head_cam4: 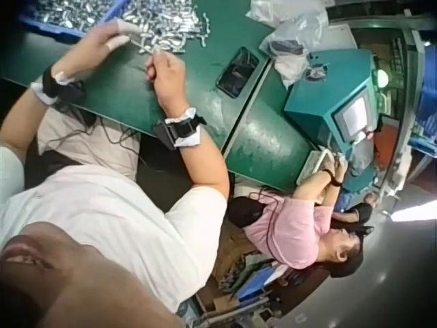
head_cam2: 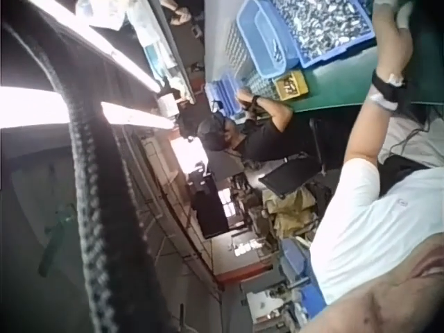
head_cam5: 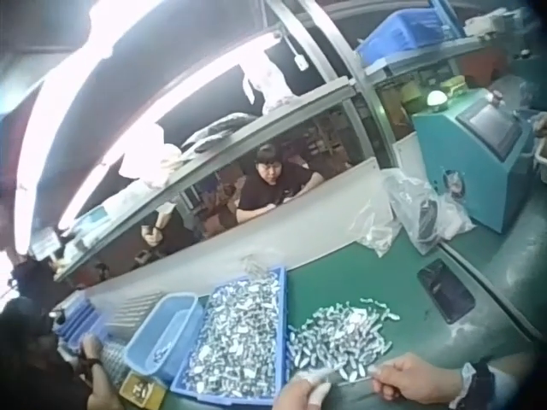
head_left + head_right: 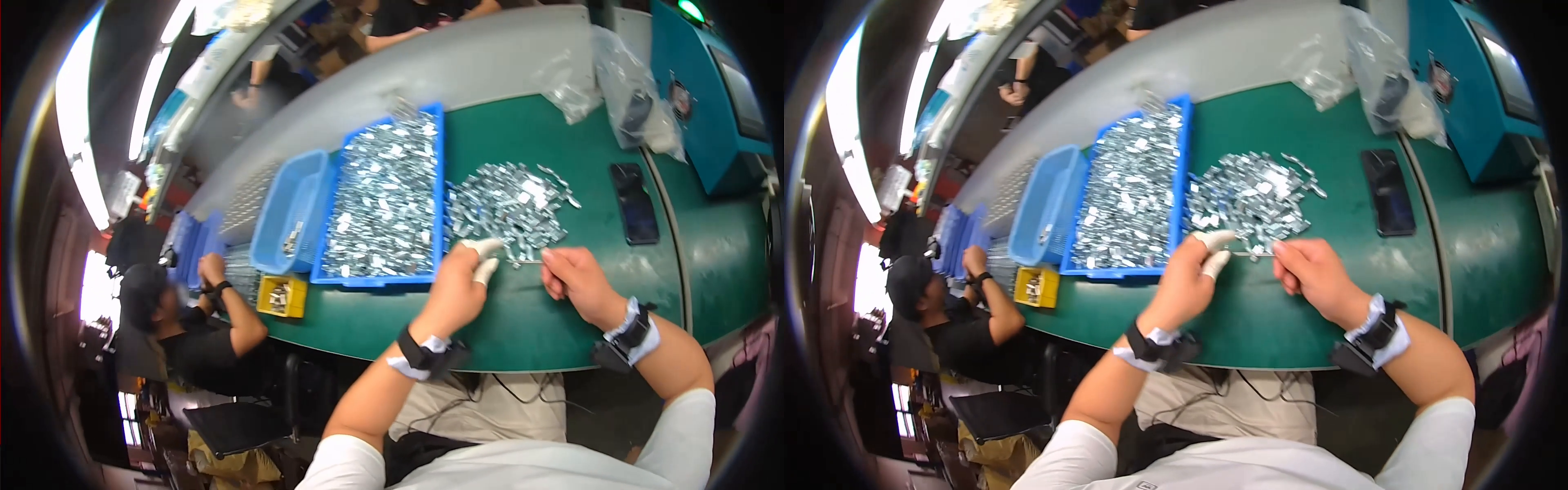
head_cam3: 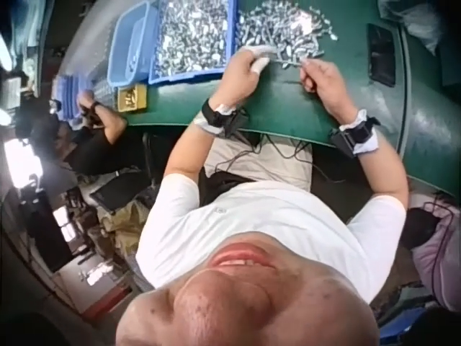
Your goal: The person picks up a metal rod and a metal sleeve, slides the sleeve onto the rod, and then places the assembled unit into a blue bin, repeating the process.
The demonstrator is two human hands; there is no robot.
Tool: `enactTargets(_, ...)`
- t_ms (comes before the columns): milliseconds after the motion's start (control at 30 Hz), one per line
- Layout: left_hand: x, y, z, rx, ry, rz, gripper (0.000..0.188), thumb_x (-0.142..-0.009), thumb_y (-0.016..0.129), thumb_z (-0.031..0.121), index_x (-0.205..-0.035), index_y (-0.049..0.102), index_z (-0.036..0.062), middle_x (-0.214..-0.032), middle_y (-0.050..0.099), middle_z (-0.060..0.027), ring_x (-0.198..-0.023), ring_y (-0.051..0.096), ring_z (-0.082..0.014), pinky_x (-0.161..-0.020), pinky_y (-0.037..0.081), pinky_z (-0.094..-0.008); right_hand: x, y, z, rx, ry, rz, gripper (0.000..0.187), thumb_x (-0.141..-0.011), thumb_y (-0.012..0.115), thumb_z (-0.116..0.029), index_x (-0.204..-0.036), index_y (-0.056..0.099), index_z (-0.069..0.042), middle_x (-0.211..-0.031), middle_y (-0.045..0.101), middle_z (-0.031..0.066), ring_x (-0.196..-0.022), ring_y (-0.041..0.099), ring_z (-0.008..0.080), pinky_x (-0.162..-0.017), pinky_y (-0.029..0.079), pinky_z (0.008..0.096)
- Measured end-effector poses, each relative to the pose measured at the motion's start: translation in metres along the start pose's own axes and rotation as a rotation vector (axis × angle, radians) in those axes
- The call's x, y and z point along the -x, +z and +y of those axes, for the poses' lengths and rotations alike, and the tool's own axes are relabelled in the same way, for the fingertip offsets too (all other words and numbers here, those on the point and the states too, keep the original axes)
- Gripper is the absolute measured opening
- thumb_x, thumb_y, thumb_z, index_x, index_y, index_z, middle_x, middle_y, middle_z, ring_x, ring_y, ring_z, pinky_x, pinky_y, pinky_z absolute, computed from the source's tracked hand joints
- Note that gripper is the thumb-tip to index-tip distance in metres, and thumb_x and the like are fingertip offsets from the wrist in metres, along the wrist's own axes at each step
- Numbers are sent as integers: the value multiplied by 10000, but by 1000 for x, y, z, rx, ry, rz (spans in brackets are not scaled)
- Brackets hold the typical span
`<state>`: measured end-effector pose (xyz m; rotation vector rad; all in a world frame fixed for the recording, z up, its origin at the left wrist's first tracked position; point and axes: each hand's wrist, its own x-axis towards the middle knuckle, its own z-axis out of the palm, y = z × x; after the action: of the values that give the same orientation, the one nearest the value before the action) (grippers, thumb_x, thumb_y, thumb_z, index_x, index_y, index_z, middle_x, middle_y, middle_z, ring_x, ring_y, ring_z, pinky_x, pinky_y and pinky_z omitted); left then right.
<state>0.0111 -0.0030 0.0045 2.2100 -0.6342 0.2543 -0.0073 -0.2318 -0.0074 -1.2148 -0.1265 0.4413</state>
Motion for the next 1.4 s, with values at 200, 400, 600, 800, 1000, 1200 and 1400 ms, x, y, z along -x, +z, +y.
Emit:
enactTargets(200, 17, 2, 35, 720, -466, 39, 136, -955, 588, 42, -1089, 593, 21, -1027, 659, -87, -892, 652, -156, -751, 521, -285, 6, 0, -1, 130, -20, 18, 415, -1023, 495, -302, -698, 566, -54, -572, 502, -9, -524, 449, 67, -506, 367, 227)
enactTargets(400, 16, 8, 40, 909, -447, 50, 92, -960, 585, 44, -1045, 569, 13, -963, 665, -85, -841, 661, -152, -747, 533, -268, 2, 2, 1, 205, -68, -4, 400, -1022, 502, -279, -716, 597, -39, -585, 524, -20, -528, 450, 45, -506, 369, 222)
enactTargets(600, 14, 14, 43, 748, -695, -94, 81, -952, 624, 89, -919, 605, 17, -792, 659, -37, -685, 624, -112, -627, 509, -255, 7, 12, -2, 386, -93, -48, 403, -1021, 502, -276, -715, 607, -36, -575, 519, -30, -536, 446, 38, -506, 362, 223)
enactTargets(800, 11, 31, 46, 599, -496, -70, 126, -908, 691, 108, -852, 624, 18, -750, 652, -34, -601, 572, -97, -551, 469, -255, 10, -1, -3, 223, -56, -78, 408, -1020, 506, -270, -702, 596, -31, -572, 512, -20, -533, 458, 47, -507, 373, 223)
enactTargets(1000, 7, 21, 53, 274, -2, 120, 128, -828, 751, 50, -912, 663, 9, -787, 674, -74, -652, 625, -145, -597, 503, -266, 8, 0, -12, 98, -5, -135, 410, -1019, 506, -254, -688, 585, -25, -566, 502, -6, -534, 472, 59, -506, 385, 223)
enactTargets(1200, 9, 9, 54, 167, 139, 92, 105, -828, 730, 12, -922, 683, 12, -821, 692, -92, -690, 656, -165, -635, 527, -271, 7, 4, -2, 189, -40, -142, 408, -1018, 508, -268, -699, 599, -31, -569, 511, -22, -534, 469, 49, -506, 376, 223)
enactTargets(1400, 20, 7, 47, 275, -166, 29, 69, -860, 703, 29, -916, 670, 8, -739, 667, -83, -621, 624, -146, -573, 493, -274, 11, 14, 0, 404, -82, -126, 411, -1015, 508, -258, -694, 617, -25, -567, 544, -11, -531, 496, 52, -503, 388, 236)
